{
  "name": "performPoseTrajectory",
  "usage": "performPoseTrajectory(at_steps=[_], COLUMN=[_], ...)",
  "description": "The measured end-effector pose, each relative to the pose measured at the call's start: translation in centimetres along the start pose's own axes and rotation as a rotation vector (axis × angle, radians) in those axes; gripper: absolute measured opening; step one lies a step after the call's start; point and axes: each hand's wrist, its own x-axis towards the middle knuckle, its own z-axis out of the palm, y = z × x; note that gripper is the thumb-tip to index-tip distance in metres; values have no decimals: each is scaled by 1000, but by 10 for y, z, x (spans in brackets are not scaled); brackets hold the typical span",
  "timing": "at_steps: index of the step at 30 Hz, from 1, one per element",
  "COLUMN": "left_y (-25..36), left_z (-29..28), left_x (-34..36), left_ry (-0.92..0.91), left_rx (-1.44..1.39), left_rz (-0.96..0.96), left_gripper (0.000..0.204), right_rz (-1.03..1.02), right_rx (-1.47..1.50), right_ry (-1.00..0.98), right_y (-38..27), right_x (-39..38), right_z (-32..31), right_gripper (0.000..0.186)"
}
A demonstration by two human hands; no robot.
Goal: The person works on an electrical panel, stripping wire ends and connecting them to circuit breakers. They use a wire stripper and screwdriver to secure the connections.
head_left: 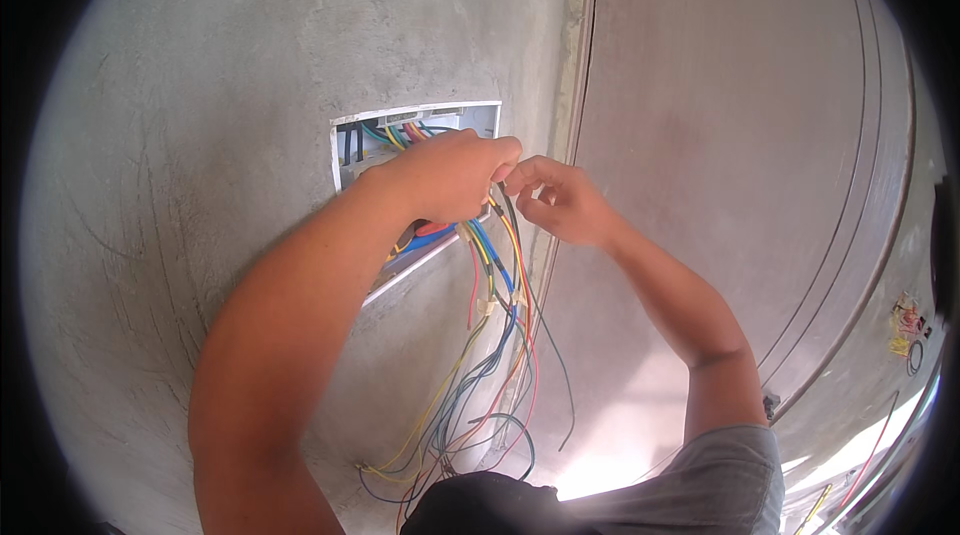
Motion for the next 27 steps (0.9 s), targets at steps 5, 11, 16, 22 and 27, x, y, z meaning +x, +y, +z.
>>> performPoseTrajectory(at_steps=[5,11,16,22,27], left_y=[0,-2,-5,-8,-9], left_z=[2,2,5,7,8], left_x=[1,3,4,6,6], left_ry=[8,-17,4,36,83], left_rx=[-3,12,-10,-16,7], left_rz=[-10,-13,-7,11,45], left_gripper=[23,19,16,13,16], right_rz=[2,12,83,345,475], right_rx=[-134,-185,89,756,820], right_ry=[-57,-82,-136,-179,-98], right_y=[-23,-26,-8,21,23], right_x=[-7,2,7,15,8], right_z=[5,6,9,21,12], right_gripper=[27,32,31,28,20])
